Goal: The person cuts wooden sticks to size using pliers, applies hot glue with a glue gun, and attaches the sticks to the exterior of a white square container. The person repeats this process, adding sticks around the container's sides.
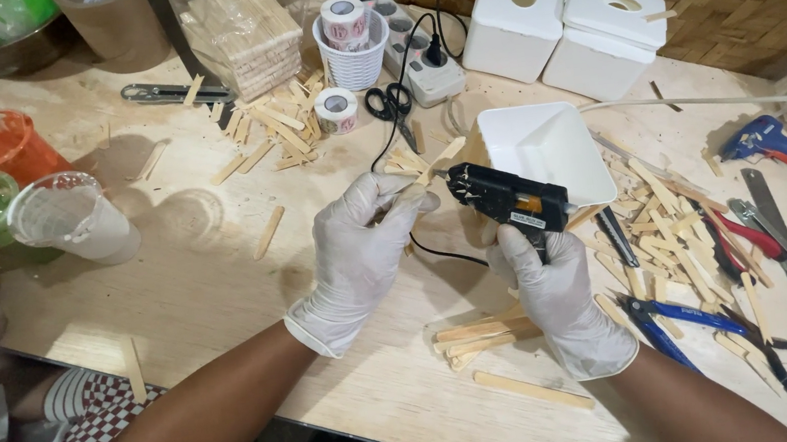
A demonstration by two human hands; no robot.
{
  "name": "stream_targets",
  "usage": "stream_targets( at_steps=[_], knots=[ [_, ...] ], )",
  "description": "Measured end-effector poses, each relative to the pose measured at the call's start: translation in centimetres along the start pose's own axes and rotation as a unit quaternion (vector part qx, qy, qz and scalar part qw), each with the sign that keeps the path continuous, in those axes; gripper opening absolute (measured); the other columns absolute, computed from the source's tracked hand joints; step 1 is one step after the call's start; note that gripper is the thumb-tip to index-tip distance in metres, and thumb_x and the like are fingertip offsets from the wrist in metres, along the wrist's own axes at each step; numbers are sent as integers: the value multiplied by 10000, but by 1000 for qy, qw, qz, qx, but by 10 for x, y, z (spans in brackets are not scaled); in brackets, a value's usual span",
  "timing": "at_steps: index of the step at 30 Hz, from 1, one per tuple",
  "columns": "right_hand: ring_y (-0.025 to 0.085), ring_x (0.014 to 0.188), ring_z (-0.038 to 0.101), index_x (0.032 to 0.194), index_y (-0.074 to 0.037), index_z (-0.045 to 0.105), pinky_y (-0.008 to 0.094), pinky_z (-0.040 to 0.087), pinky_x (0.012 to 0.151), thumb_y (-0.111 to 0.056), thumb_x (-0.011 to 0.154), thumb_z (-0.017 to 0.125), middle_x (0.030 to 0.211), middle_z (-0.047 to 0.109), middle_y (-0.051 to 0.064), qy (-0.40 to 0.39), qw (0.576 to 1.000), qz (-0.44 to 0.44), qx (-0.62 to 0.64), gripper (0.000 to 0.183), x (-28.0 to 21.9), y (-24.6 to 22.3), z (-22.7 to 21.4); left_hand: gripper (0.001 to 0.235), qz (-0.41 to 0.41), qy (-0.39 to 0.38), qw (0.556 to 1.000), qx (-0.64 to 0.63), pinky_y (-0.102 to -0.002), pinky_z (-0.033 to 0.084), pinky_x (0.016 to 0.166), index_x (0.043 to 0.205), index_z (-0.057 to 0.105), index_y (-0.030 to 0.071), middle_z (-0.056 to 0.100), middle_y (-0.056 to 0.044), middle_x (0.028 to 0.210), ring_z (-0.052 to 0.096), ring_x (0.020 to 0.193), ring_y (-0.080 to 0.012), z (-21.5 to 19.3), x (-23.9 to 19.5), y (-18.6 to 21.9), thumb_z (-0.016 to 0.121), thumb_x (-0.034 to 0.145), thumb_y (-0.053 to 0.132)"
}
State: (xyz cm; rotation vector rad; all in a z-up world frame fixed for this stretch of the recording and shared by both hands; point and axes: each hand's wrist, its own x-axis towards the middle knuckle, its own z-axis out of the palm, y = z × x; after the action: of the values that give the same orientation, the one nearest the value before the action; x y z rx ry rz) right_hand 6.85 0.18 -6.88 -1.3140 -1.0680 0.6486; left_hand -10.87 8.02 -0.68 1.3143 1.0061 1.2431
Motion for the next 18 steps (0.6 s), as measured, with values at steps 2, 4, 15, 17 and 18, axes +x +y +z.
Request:
stream_targets(
  at_steps=[2,4,15,17,18],
  knots=[
    [103,443,478,755,-55,650,252,474,512,-182,1006,667,474,502,35,3,1000,1,-6,282,-1,-2,1,45,-4,3,1000,-12,-201,511,513,890,775,115,762,-52,695,562,514,-59,1,-1,2,788,856,89],
    [100,441,480,759,-56,657,250,472,509,-183,1003,667,475,503,30,6,1000,4,-11,275,-1,-1,0,45,-9,7,1000,-24,-199,505,514,895,771,109,762,-53,699,546,515,-58,2,-1,4,785,858,86],
    [114,488,503,882,-35,740,262,503,554,-205,1014,649,488,517,38,1,1000,18,-19,234,-2,2,1,43,-7,10,1000,-22,-202,480,507,877,773,98,775,-69,709,544,492,-68,2,-3,3,787,853,65],
    [123,494,511,887,-33,742,266,504,558,-202,1017,648,489,526,48,1,999,19,-26,233,-1,3,1,43,-10,11,1000,-27,-201,477,504,878,772,94,774,-73,708,547,490,-69,2,-3,4,785,852,62],
    [131,500,519,893,-31,745,270,504,562,-198,1020,647,489,535,57,0,999,20,-33,232,0,3,1,44,-13,12,999,-32,-199,474,501,878,770,90,773,-76,707,549,489,-71,2,-3,5,783,850,58]
  ],
)
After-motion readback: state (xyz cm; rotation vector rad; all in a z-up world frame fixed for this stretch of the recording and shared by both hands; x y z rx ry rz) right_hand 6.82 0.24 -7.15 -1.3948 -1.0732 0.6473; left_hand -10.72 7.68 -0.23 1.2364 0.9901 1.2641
